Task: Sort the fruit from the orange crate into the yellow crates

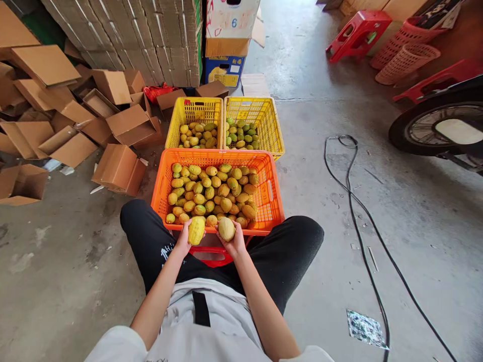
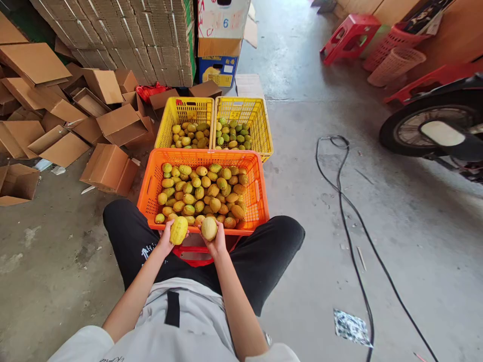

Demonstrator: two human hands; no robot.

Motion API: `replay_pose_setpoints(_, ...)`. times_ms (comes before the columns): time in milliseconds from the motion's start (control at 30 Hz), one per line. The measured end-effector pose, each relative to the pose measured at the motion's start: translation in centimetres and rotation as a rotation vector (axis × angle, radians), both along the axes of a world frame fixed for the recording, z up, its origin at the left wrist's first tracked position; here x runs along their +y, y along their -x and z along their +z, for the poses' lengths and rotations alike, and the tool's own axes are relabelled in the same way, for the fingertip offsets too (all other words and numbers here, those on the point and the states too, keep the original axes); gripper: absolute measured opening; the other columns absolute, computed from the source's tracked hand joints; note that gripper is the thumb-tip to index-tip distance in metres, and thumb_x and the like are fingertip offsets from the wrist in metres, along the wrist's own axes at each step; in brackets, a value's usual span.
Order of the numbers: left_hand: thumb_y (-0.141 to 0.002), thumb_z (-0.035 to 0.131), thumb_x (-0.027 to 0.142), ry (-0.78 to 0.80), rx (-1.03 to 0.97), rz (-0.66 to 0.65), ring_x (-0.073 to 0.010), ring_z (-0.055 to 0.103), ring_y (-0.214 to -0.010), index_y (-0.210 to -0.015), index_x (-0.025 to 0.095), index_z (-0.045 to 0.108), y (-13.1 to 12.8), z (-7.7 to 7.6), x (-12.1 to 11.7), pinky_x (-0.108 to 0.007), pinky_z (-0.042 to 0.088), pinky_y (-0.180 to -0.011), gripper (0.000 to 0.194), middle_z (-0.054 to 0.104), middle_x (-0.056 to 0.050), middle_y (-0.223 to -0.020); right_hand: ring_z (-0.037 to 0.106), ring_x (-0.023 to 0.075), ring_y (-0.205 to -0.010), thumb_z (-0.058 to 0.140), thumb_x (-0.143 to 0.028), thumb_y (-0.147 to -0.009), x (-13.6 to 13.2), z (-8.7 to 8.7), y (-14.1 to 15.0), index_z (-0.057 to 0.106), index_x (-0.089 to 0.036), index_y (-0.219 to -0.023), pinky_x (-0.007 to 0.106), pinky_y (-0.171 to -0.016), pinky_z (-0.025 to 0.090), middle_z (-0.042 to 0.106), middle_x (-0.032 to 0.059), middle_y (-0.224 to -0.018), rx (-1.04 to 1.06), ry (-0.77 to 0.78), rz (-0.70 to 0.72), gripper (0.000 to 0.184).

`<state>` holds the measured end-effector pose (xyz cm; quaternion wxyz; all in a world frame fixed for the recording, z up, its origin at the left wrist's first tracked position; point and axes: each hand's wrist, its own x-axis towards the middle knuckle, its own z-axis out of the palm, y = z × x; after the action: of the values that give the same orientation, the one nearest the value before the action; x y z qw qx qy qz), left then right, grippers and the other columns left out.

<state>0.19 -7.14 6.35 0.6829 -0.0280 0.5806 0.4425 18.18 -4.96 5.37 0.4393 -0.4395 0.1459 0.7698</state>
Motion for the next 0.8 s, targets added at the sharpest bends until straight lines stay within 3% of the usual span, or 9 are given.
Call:
replay_pose_setpoints(167, -0.100, 0.042, 0.043, -0.012, -0.063, -0.025, -0.0285, 0.077, -0.079, -0.113, 0.007, 0.071, 0.1, 0.6, 0.1, -0.039, 0.064, -0.072, 0.048, 0.077, -0.016, -0.083, 0.076, 0.0241, -0.075, 0.053, -0.029, -0.089, -0.1, -0.7, 0.0, 0.069, -0.019, -0.106, 0.034, -0.058, 0.062, 0.078, 0.0080, -0.081, -0.006, -0.015, 0.023, 0.026)
replay_pose_setpoints(367, -0.100, 0.042, 0.044, -0.013, -0.087, -0.007, -0.0282, 0.077, -0.078, -0.112, 0.008, 0.071, 0.1, 0.9, 0.1, -0.038, 0.063, -0.068, 0.048, 0.078, -0.016, -0.084, 0.077, 0.0249, -0.074, 0.047, -0.028, -0.095, -0.1, -1.3, 0.1, 0.069, -0.018, -0.107, 0.040, -0.064, 0.065, 0.078, 0.0090, -0.081, 0.006, 0.015, 0.044, 0.027)
replay_pose_setpoints(467, -0.099, 0.044, 0.043, -0.027, -0.097, -0.003, -0.0278, 0.077, -0.077, -0.110, 0.009, 0.070, 0.2, 0.7, 0.0, -0.037, 0.063, -0.067, 0.045, 0.077, -0.015, -0.082, 0.077, 0.0237, -0.071, 0.042, -0.034, -0.100, -0.1, -1.0, 0.3, 0.069, -0.015, -0.105, 0.037, -0.063, 0.065, 0.078, 0.0114, -0.080, 0.028, 0.040, 0.066, 0.033)
replay_pose_setpoints(567, -0.094, 0.055, 0.044, -0.036, -0.068, -0.024, -0.0275, 0.076, -0.074, -0.108, 0.009, 0.068, 0.2, 0.3, -0.2, -0.035, 0.061, -0.062, 0.040, 0.076, -0.014, -0.080, 0.077, 0.0221, -0.072, 0.049, -0.042, -0.100, -0.2, -0.1, 0.5, 0.068, -0.012, -0.099, 0.031, -0.064, 0.065, 0.077, 0.0128, -0.081, 0.006, -0.010, 0.073, 0.036)
replay_pose_setpoints(633, -0.088, 0.067, 0.043, -0.064, -0.024, -0.034, -0.0266, 0.076, -0.072, -0.108, 0.011, 0.065, 0.1, -0.1, -0.4, -0.033, 0.060, -0.060, 0.038, 0.075, -0.012, -0.080, 0.077, 0.0206, -0.073, 0.061, -0.039, -0.095, -0.3, 0.6, 0.8, 0.067, -0.015, -0.097, 0.029, -0.064, 0.065, 0.077, 0.0090, -0.082, -0.063, -0.061, 0.070, 0.025)
replay_pose_setpoints(700, -0.078, 0.081, 0.039, -0.109, 0.027, -0.026, -0.0250, 0.076, -0.071, -0.111, 0.015, 0.060, 0.0, -0.3, -0.5, -0.032, 0.061, -0.061, 0.045, 0.075, -0.009, -0.084, 0.076, 0.0191, -0.073, 0.071, -0.033, -0.088, -0.4, 1.1, 1.0, 0.066, -0.019, -0.095, 0.027, -0.064, 0.064, 0.077, 0.0042, -0.082, -0.132, -0.104, 0.073, 0.017)
replay_pose_setpoints(800, -0.063, 0.094, 0.029, -0.162, 0.088, 0.008, -0.0210, 0.074, -0.069, -0.106, 0.019, 0.057, -0.1, -0.3, -0.6, -0.033, 0.062, -0.065, 0.058, 0.074, -0.005, -0.086, 0.075, 0.0176, -0.073, 0.079, -0.029, -0.081, -0.5, 1.5, 1.3, 0.065, -0.021, -0.094, 0.026, -0.066, 0.065, 0.077, 0.0012, -0.084, -0.154, -0.145, 0.096, 0.021)
